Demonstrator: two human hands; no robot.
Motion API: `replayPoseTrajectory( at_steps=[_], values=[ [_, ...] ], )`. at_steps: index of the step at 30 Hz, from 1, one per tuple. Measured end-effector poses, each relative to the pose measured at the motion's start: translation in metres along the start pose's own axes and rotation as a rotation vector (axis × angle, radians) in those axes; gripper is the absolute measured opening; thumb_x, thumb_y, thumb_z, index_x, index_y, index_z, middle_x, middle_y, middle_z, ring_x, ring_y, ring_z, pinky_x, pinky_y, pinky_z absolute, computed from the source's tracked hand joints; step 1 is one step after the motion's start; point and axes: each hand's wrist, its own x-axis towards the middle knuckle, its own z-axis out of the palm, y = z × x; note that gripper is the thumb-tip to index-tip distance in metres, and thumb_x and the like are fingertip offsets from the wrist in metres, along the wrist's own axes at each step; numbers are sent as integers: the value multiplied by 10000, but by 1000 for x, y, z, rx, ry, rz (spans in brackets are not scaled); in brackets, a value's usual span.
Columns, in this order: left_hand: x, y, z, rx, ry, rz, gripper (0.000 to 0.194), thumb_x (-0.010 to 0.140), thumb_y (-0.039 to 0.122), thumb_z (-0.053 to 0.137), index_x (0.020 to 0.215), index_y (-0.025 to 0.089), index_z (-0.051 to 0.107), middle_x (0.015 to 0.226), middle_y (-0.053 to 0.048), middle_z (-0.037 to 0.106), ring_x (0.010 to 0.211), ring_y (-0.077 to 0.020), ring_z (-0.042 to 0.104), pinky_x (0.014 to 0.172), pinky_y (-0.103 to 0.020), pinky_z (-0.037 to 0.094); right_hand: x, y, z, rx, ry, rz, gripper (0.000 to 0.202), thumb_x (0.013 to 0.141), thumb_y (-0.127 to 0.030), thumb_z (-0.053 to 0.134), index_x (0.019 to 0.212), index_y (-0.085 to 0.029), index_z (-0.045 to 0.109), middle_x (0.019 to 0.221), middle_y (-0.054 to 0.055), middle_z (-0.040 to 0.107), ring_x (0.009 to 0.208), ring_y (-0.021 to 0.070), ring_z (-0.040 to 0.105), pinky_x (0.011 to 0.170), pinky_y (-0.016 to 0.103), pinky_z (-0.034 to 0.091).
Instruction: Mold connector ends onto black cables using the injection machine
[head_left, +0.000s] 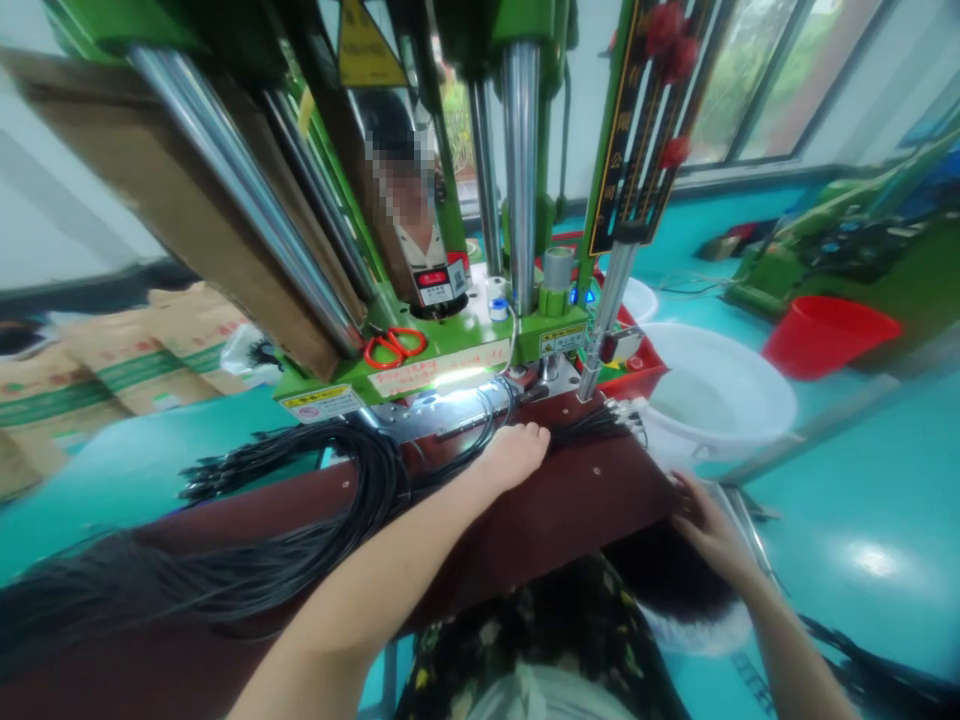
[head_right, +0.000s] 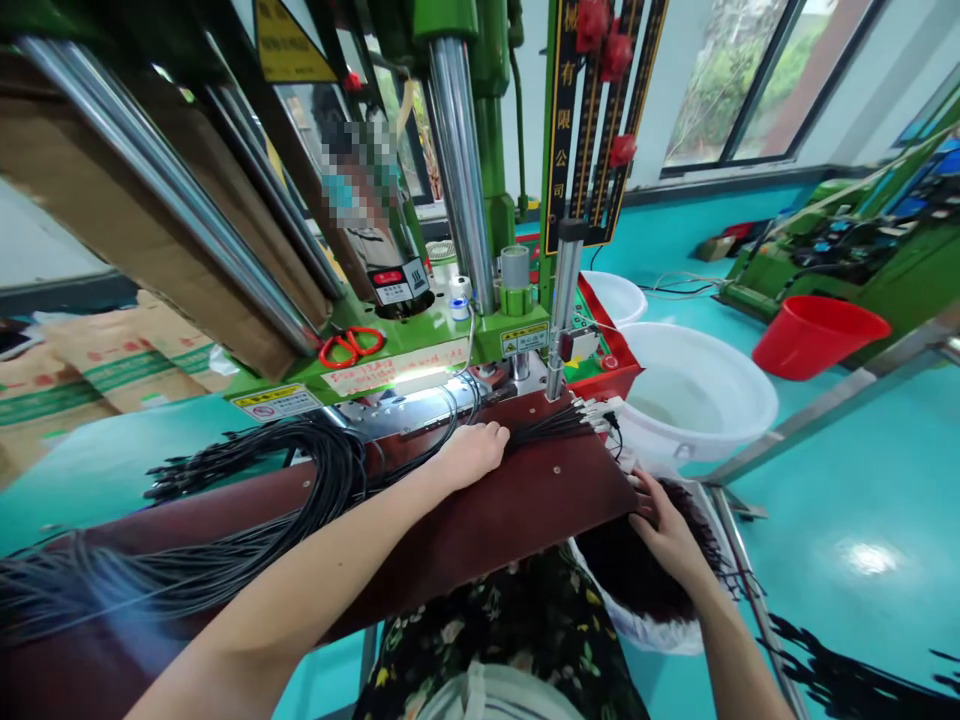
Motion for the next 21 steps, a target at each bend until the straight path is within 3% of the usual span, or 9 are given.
replayPoseTrajectory(
  at_steps=[3,6,10,12,14,18,21],
  values=[
    [-6,-2,-8,-108,87,-30,184,858,173,365,913,108,528,905,-130,564,818,-229,566,680,-349,441,0,-4,-4,-10,30,-4,554,763,-362,527,1262,-207,343,1152,143,534,978,244,588,862,425,478],
    [-12,-9,-21,-444,192,-111,113,804,229,488,853,138,532,862,-66,571,781,-185,539,697,-308,416,1,-13,-9,-36,77,1,556,762,-369,513,1259,-176,355,1118,156,557,951,244,600,838,419,491],
    [-17,-24,-37,-1031,141,-157,182,706,307,604,716,151,510,685,26,509,641,-112,465,617,-233,364,5,-28,-13,-74,117,-62,558,761,-355,500,1262,-153,364,1043,154,600,935,245,608,837,431,489],
    [-20,-29,-43,-1168,129,-165,215,691,340,610,697,148,513,654,40,483,611,-96,433,598,-221,337,7,-37,-13,-105,144,-118,534,775,-346,495,1264,-170,372,1077,150,588,952,241,603,846,431,485],
    [-22,-30,-46,-1162,145,-167,223,716,357,576,672,147,514,616,48,449,589,-88,404,588,-218,315,8,-48,-13,-134,173,-182,506,792,-334,487,1264,-187,378,1107,143,573,963,235,598,844,423,488],
    [-27,-24,-47,-961,296,-220,191,771,326,497,679,159,508,611,47,430,597,-95,394,595,-226,310,6,-75,-8,-213,207,-270,439,800,-286,478,1227,-198,429,1095,124,580,969,234,589,835,412,494],
    [-31,-20,-48,-911,334,-229,147,779,302,486,719,168,498,632,43,467,604,-101,418,605,-229,333,2,-98,-2,-221,312,-275,371,789,-273,482,1153,-205,508,1121,115,578,972,241,581,846,421,482]
  ],
)
